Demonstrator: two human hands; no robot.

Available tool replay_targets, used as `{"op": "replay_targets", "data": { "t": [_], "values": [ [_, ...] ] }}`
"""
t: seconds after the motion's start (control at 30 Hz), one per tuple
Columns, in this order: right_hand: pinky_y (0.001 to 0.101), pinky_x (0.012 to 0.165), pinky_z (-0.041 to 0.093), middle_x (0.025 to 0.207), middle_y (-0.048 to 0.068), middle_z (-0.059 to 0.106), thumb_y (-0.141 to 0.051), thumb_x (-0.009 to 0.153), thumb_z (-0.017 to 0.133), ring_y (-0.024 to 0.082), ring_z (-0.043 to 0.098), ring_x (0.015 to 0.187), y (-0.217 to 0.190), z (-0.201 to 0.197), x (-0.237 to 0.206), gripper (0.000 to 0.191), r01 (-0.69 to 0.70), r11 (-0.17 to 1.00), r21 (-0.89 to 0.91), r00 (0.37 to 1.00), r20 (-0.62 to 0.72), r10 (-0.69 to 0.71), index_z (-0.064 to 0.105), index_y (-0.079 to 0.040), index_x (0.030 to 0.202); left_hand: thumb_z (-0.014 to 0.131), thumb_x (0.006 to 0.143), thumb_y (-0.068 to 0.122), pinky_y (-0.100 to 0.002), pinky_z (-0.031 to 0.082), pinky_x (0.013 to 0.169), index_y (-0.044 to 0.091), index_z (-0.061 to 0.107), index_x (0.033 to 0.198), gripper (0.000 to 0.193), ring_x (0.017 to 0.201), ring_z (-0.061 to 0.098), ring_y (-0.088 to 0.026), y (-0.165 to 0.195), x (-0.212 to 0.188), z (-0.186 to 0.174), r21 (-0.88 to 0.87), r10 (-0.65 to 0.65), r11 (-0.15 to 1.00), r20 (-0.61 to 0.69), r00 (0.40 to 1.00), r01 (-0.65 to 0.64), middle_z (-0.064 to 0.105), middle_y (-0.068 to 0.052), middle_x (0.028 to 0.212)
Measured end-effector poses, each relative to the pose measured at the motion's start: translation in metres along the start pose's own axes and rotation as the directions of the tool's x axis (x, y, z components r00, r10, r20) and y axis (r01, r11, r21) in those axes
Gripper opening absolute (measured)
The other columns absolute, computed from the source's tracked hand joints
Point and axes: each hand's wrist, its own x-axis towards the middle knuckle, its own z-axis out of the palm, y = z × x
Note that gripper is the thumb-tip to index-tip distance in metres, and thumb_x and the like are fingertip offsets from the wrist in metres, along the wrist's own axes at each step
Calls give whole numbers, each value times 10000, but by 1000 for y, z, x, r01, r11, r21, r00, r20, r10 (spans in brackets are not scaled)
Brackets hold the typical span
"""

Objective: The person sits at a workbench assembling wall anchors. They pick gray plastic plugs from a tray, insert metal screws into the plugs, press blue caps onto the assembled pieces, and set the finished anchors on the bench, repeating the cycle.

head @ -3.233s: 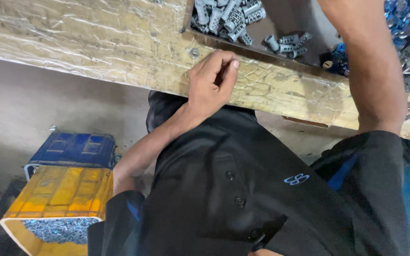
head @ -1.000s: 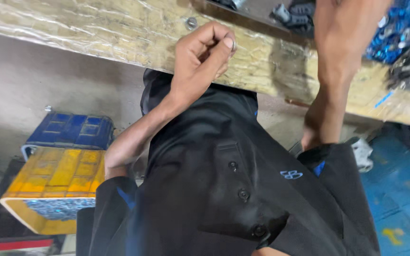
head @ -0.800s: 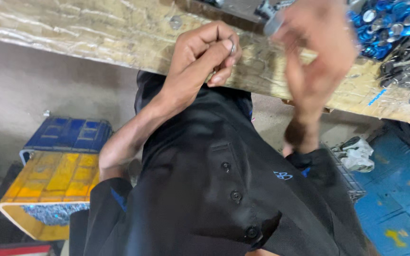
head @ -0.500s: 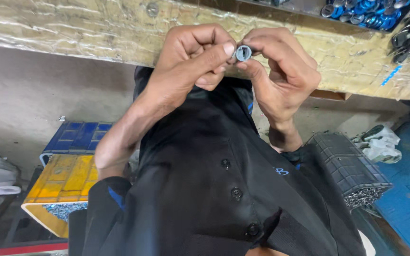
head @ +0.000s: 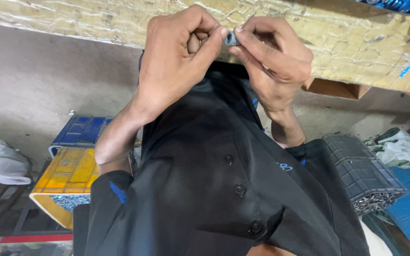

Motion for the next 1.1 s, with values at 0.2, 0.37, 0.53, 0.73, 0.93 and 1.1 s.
{"op": "replay_targets", "data": {
  "t": [0.2,0.37,0.53,0.73,0.93,1.1],
  "values": [
    [293,818,589,1144,172,676,121,939,867,244,704,949,-7,4,6,303,43,996,-77,999,-23,-45,725,31,1191,759,1042,38,-321,421,585,-2,666,998,111,616,560,-198,8,3,12,115,95,990,-97,991,-84,645,-107,799],
    [361,795,606,1104,206,666,146,901,815,292,703,915,-14,6,3,346,176,945,-276,980,-39,-194,684,53,1208,736,1021,-5,-318,547,718,-61,597,1079,161,861,660,-294,26,3,23,147,415,909,-206,886,-391,635,-208,994],
    [353,577,510,871,166,670,-81,838,906,252,647,709,2,4,-1,329,277,895,-350,957,12,-291,716,45,1075,710,1109,-35,-264,563,843,-48,602,1059,120,927,693,-158,7,8,12,-452,38,892,42,998,-15,719,-125,1021],
    [403,620,575,836,145,717,6,914,676,302,729,739,85,-87,1,38,-420,792,-443,719,-695,-8,697,8,946,724,1090,-35,-237,597,799,-48,683,1098,44,907,755,-130,-17,16,15,-352,-23,936,-72,997,-4,738,-106,989],
    [403,633,570,858,145,717,3,928,688,303,725,752,128,-160,-9,39,-808,565,-170,518,-663,540,699,6,965,756,1070,-37,-244,596,797,-51,679,1110,89,910,747,-147,-20,32,21,-322,4,942,-282,960,-98,715,-122,1040],
    [404,643,565,876,146,717,1,940,697,304,721,763,129,-143,13,41,-786,551,-280,607,-516,604,700,4,980,819,994,-30,-254,506,692,-49,714,1071,131,755,632,-157,-20,41,19,-131,47,986,-352,935,-99,724,-122,934]
  ]
}}
